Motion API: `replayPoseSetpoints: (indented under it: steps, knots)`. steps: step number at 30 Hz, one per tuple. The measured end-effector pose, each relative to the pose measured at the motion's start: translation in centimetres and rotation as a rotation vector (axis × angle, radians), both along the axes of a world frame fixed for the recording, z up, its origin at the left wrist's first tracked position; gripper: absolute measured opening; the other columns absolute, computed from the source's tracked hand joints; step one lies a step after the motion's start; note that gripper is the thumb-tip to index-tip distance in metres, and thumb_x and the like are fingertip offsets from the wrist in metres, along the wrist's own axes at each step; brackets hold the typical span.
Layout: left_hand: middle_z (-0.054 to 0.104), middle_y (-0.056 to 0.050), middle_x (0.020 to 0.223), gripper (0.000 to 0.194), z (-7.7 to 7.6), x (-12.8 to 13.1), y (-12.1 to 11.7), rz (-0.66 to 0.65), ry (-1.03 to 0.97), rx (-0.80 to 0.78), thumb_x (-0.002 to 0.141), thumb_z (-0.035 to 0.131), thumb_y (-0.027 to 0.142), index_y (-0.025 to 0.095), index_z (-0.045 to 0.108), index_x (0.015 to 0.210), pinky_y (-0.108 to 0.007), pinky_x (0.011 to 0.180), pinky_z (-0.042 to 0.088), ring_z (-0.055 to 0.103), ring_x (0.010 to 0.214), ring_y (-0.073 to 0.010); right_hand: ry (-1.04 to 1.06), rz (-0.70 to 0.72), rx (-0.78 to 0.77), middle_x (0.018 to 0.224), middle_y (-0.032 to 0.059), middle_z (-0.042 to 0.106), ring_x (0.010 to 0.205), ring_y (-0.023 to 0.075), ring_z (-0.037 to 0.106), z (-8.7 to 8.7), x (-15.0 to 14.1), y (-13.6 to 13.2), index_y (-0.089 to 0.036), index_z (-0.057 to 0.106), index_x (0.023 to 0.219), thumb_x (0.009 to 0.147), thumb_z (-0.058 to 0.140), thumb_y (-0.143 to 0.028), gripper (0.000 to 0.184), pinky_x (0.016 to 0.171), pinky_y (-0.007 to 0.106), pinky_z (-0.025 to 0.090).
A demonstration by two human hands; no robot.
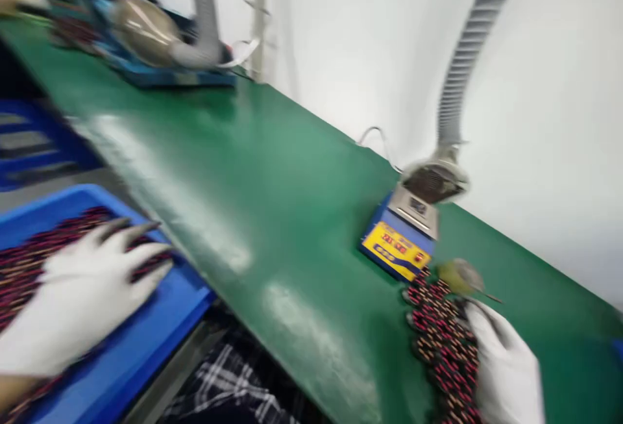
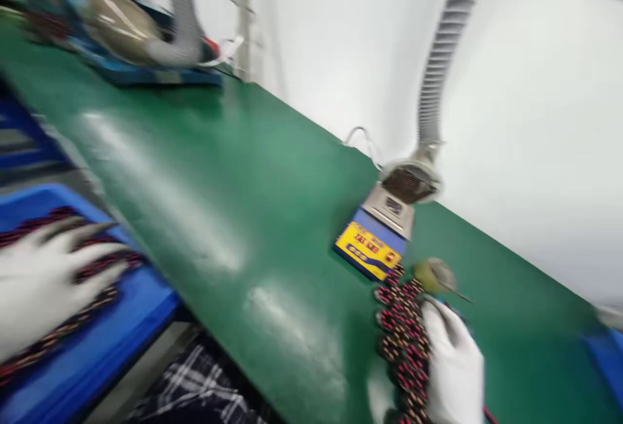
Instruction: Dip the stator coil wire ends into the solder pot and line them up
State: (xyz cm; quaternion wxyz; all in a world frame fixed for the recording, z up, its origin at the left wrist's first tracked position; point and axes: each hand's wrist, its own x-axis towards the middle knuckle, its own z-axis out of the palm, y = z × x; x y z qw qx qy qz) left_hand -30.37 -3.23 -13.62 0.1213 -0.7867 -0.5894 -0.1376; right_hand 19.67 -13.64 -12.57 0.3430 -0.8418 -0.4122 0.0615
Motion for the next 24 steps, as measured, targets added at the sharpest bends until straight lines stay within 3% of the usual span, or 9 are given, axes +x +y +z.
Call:
replayPoseSetpoints:
  steps: [2,4,7,10,12,15,18,21,24]
  knots:
    - [0.053,-0.01,0.113,0.032,1.8,3.5,2.5,-0.189,-0.113,0.144,0.089,0.034,0.027,0.016,0.064,0.086,-0.049,0.09,0.04,0.045,0.114,-0.033,-0.13,-0.046,-0.124,0.102,0.0147,0.067,0.095,0.0307,0.06,0.6,-0.8,0.6,-0.014,0.065,0.098,0.076,0.045,-0.053,0.05,0.084,0.043,0.045]
    - [0.055,-0.012,0.112,0.029,3.9,9.0,4.0,-0.504,-0.125,0.093,0.087,0.037,0.025,0.015,0.064,0.085,-0.046,0.085,0.043,0.052,0.104,-0.0298,-0.201,-0.006,-0.214,0.106,0.0119,0.066,0.101,0.0304,0.057,-0.2,-1.6,1.8,-0.017,0.068,0.093,0.075,0.052,-0.048,0.039,0.089,0.041,0.04]
    - [0.06,-0.008,0.111,0.018,7.0,18.5,4.2,-0.794,-0.094,-0.018,0.085,0.047,0.024,0.02,0.062,0.075,-0.045,0.082,0.043,0.054,0.101,-0.0285,-0.236,0.059,-0.308,0.095,0.0092,0.067,0.087,0.0263,0.059,-2.5,-2.6,3.5,-0.019,0.068,0.088,0.078,0.054,-0.043,0.029,0.079,0.036,0.042]
    - [0.063,-0.005,0.095,0.014,9.5,26.3,3.3,-0.948,-0.093,-0.124,0.087,0.05,0.025,0.019,0.061,0.08,-0.041,0.075,0.044,0.057,0.091,-0.0254,-0.274,0.027,-0.328,0.098,0.0146,0.063,0.095,0.0294,0.054,-4.1,-3.0,4.4,-0.015,0.067,0.08,0.076,0.059,-0.029,0.017,0.083,0.039,0.038]
    - [0.063,-0.005,0.092,0.012,10.7,29.4,2.7,-0.996,-0.145,-0.138,0.086,0.054,0.029,0.019,0.06,0.085,-0.041,0.073,0.044,0.057,0.088,-0.0262,-0.262,0.007,-0.317,0.098,0.0151,0.062,0.095,0.0279,0.054,-4.3,-2.7,4.7,-0.013,0.065,0.079,0.075,0.058,-0.021,0.011,0.083,0.039,0.038]
    - [0.062,-0.004,0.092,0.018,11.9,31.4,2.5,-0.963,-0.299,-0.143,0.085,0.057,0.037,0.021,0.059,0.09,-0.041,0.072,0.043,0.056,0.085,-0.0261,-0.206,0.007,-0.245,0.091,0.015,0.063,0.087,0.0268,0.057,-3.6,-2.1,4.8,-0.014,0.064,0.074,0.071,0.059,-0.016,0.007,0.079,0.038,0.04]
    - [0.061,-0.003,0.092,0.014,12.4,31.5,3.2,-0.921,-0.409,-0.151,0.085,0.057,0.034,0.022,0.059,0.091,-0.041,0.071,0.043,0.055,0.083,-0.0246,-0.121,0.063,-0.099,0.087,0.0154,0.064,0.088,0.0302,0.059,-2.1,-2.3,4.7,-0.017,0.062,0.064,0.066,0.061,-0.016,0.003,0.079,0.039,0.043]
    - [0.061,-0.002,0.096,0.01,12.3,31.0,4.2,-0.932,-0.514,-0.173,0.086,0.057,0.029,0.025,0.059,0.095,-0.04,0.076,0.043,0.055,0.087,-0.0237,0.011,0.147,0.101,0.095,0.0129,0.065,0.091,0.0287,0.06,1.0,-2.9,4.9,-0.018,0.061,0.068,0.07,0.061,-0.027,0.009,0.08,0.039,0.047]
    - [0.06,0.001,0.103,0.017,12.1,30.6,4.7,-0.94,-0.663,-0.238,0.085,0.058,0.028,0.029,0.055,0.102,-0.041,0.081,0.044,0.055,0.093,-0.0225,0.161,0.214,0.336,0.093,0.0098,0.067,0.084,0.0227,0.064,5.3,-3.7,5.8,-0.019,0.058,0.087,0.079,0.055,-0.042,0.024,0.076,0.035,0.052]
